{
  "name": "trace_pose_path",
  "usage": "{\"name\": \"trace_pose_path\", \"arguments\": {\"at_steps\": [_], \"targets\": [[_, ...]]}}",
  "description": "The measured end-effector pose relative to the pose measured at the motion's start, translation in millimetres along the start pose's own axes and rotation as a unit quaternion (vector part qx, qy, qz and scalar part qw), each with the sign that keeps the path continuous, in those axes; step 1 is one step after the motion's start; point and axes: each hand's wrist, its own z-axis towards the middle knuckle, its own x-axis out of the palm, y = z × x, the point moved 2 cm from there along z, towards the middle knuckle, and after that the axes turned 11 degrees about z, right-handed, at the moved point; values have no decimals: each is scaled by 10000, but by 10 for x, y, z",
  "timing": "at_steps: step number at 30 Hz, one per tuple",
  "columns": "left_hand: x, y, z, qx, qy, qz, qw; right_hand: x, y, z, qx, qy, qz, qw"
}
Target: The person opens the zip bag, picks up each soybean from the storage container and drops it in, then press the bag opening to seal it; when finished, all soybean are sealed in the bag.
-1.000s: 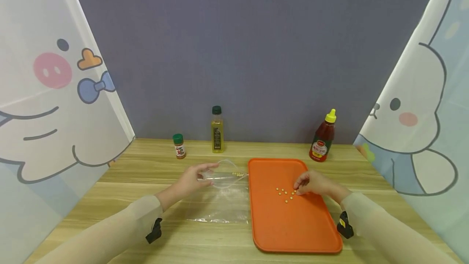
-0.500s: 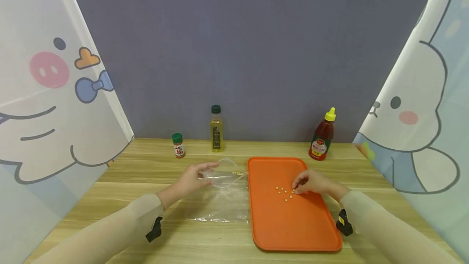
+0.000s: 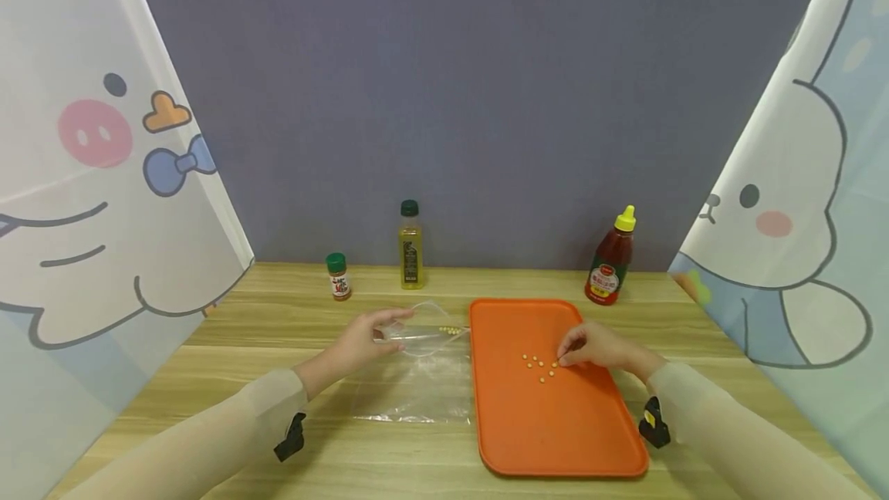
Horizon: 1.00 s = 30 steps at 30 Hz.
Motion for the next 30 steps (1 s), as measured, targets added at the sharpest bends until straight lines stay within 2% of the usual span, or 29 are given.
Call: {"name": "trace_pose_path", "arguments": {"at_steps": [7, 12, 19, 26, 30], "targets": [[-10, -19, 8, 19, -65, 133, 9999, -42, 58, 57, 281, -188, 265, 9991], [-11, -35, 12, -17, -93, 214, 9997, -25, 228, 170, 228, -508, 287, 9980], [-3, -44, -1, -52, -76, 168, 9998, 99, 440, 331, 81, -751, 428, 9962], [-13, -60, 21, 72, -108, 122, 9998, 250, 688, 561, 80, -1061, 583, 9926], [-14, -57, 25, 121, -117, 173, 9997, 370, 862, 702, -38, -1100, 695, 9915]]}}
